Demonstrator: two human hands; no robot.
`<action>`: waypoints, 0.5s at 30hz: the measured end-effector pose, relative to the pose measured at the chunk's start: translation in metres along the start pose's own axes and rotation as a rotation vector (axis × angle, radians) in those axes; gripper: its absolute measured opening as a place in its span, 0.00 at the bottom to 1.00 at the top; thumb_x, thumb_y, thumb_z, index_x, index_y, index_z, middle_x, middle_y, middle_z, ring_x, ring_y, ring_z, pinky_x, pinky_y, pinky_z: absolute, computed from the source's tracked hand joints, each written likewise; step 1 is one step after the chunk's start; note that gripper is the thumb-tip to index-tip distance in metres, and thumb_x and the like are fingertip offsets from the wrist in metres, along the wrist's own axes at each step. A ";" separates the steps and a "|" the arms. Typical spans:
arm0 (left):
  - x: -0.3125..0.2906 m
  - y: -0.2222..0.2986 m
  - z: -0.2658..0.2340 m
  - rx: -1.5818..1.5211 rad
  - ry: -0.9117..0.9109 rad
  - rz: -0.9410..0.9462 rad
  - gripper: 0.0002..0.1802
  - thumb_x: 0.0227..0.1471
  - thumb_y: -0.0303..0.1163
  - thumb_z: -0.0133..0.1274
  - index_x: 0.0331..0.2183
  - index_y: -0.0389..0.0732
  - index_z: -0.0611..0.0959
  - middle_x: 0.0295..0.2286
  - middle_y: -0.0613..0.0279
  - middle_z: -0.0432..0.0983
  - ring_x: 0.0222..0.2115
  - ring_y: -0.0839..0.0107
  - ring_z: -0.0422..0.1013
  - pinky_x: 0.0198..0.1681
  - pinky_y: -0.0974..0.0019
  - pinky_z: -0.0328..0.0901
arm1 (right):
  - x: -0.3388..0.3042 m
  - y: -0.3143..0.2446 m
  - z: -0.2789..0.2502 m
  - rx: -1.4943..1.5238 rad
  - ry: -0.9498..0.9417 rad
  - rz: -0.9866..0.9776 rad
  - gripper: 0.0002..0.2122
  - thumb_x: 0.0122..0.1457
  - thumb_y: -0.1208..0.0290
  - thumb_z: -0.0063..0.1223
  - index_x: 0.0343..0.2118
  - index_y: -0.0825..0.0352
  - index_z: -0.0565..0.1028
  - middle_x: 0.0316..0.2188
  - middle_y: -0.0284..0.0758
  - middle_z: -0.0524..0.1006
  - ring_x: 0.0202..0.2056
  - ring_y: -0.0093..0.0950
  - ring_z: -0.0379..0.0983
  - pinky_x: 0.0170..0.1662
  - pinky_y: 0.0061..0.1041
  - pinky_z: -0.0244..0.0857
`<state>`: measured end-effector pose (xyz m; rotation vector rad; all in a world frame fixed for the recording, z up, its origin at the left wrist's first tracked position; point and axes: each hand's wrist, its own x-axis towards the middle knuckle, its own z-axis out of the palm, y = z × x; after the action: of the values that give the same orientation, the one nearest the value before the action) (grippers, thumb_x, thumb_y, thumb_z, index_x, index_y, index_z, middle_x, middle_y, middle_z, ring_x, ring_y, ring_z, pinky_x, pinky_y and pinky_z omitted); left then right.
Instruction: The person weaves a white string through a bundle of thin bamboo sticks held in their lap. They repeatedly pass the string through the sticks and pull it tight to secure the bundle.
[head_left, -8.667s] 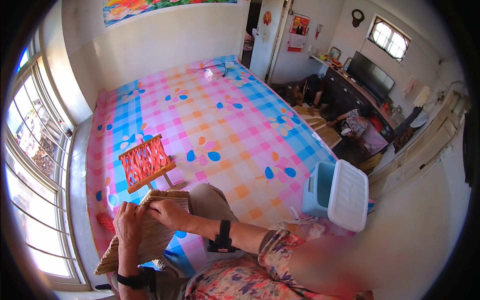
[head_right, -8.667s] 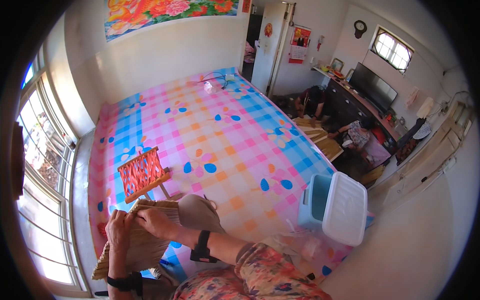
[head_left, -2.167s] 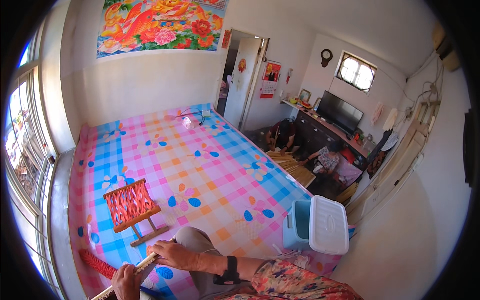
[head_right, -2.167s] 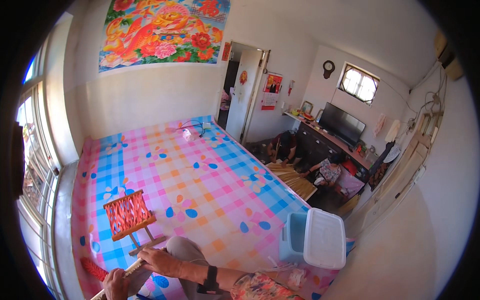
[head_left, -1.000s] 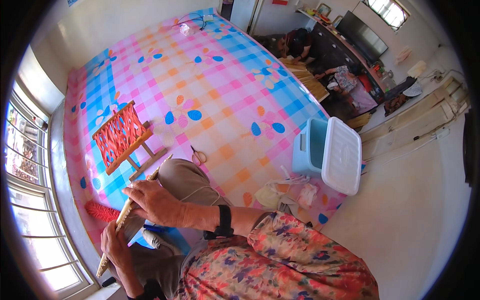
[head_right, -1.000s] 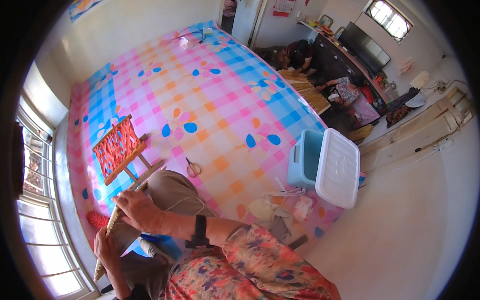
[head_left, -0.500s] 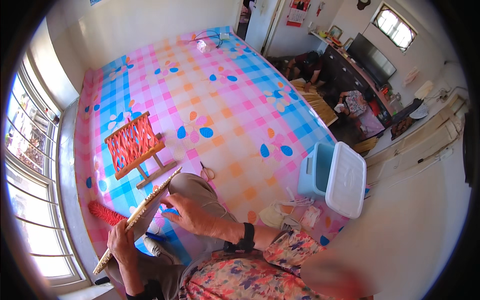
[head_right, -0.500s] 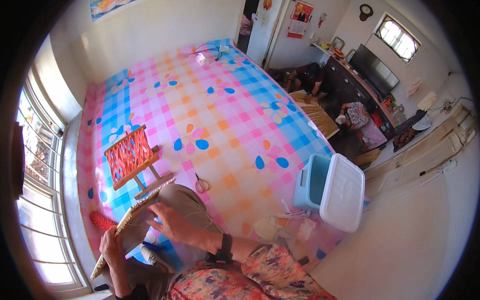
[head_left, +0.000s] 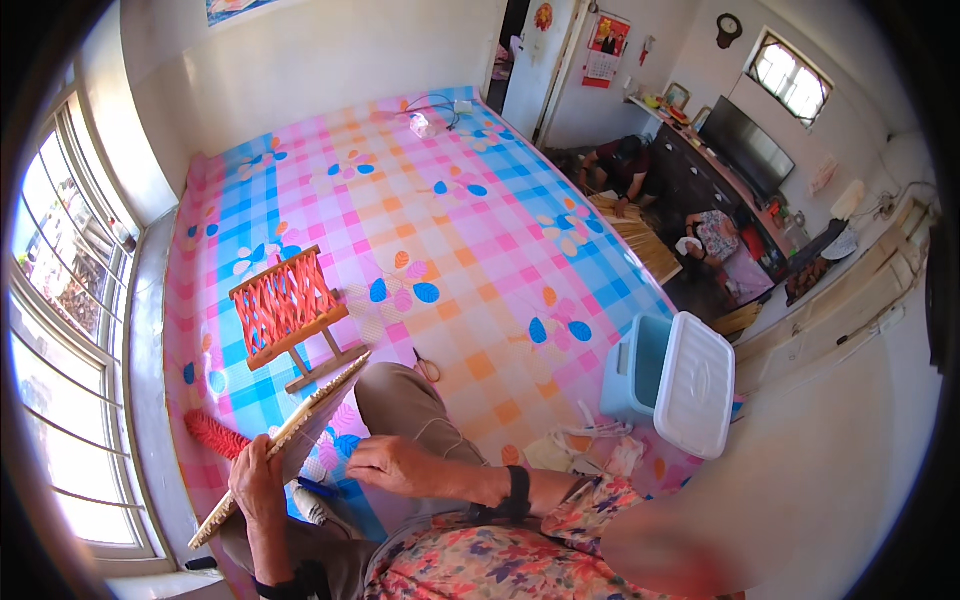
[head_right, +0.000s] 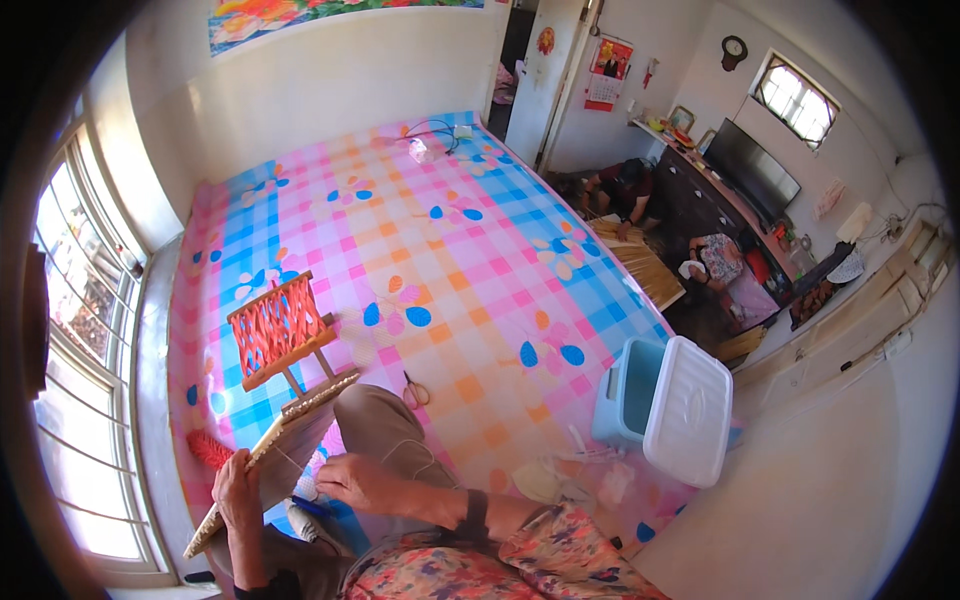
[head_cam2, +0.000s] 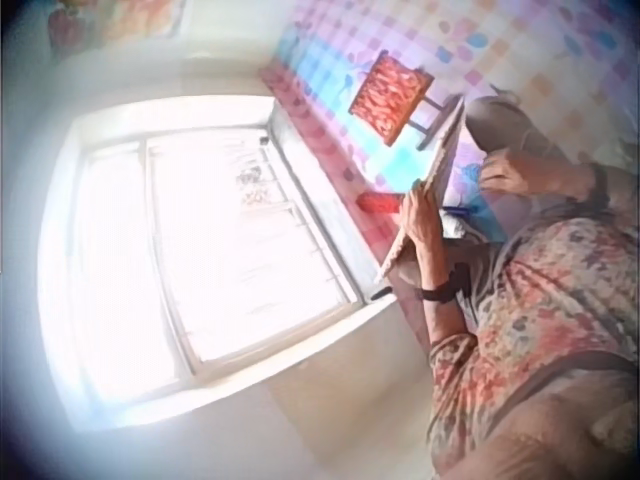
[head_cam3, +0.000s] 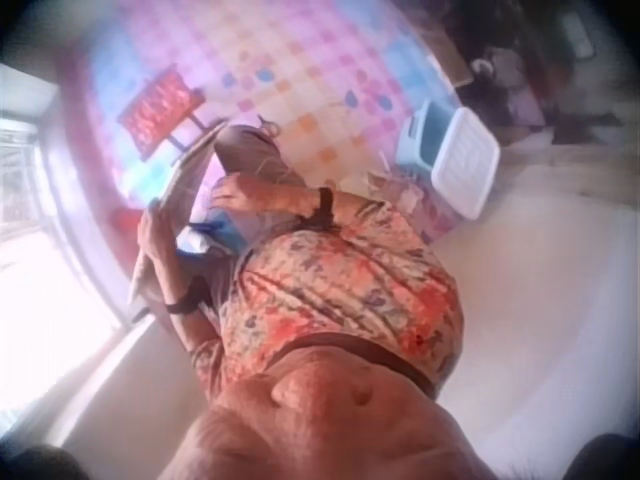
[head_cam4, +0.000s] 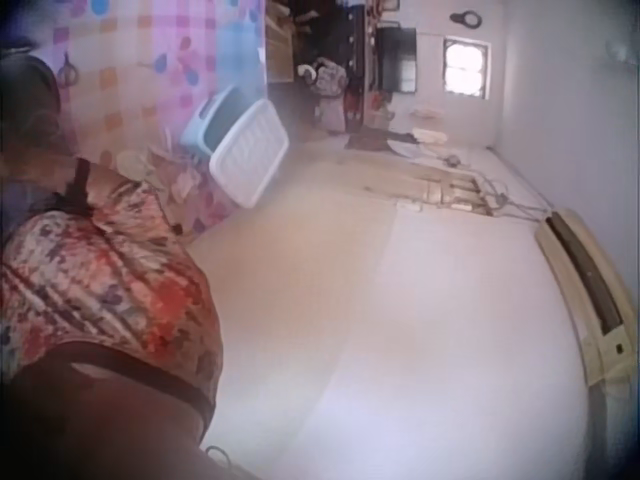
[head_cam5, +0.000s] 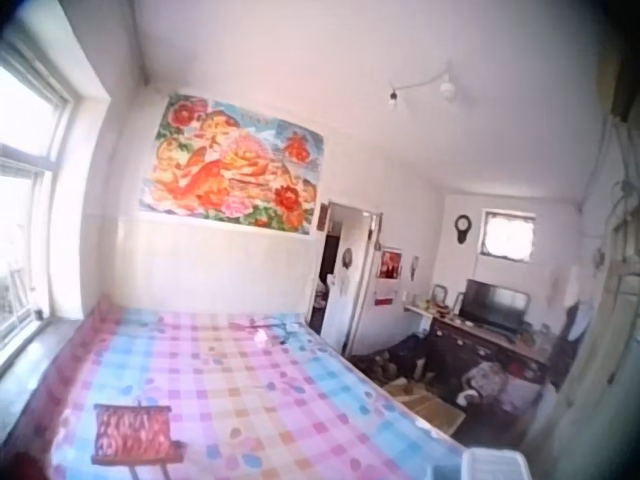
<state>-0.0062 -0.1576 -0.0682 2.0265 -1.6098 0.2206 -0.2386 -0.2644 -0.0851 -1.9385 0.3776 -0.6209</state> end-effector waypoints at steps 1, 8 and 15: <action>0.000 -0.002 0.000 0.009 -0.004 0.002 0.15 0.47 0.26 0.60 0.41 0.40 0.79 0.30 0.54 0.77 0.32 0.55 0.74 0.37 0.55 0.68 | -0.001 -0.005 -0.007 -0.063 0.004 -0.040 0.09 0.61 0.68 0.53 0.30 0.69 0.76 0.28 0.40 0.75 0.36 0.41 0.72 0.41 0.36 0.66; 0.001 -0.008 -0.003 0.028 0.016 -0.036 0.15 0.47 0.25 0.58 0.40 0.41 0.79 0.31 0.53 0.77 0.33 0.53 0.74 0.37 0.54 0.68 | -0.029 -0.011 -0.069 0.026 0.008 -0.158 0.05 0.61 0.71 0.55 0.36 0.65 0.80 0.31 0.30 0.77 0.37 0.26 0.72 0.43 0.27 0.66; 0.015 -0.027 -0.009 -0.034 0.040 -0.136 0.11 0.52 0.25 0.55 0.40 0.38 0.78 0.34 0.51 0.77 0.36 0.51 0.74 0.39 0.54 0.68 | -0.094 0.001 -0.147 0.330 0.040 0.516 0.07 0.63 0.69 0.54 0.37 0.66 0.81 0.27 0.24 0.77 0.27 0.13 0.68 0.31 0.16 0.64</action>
<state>0.0247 -0.1620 -0.0621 2.0825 -1.4357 0.1806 -0.3997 -0.3253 -0.0587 -1.4362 0.7230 -0.3535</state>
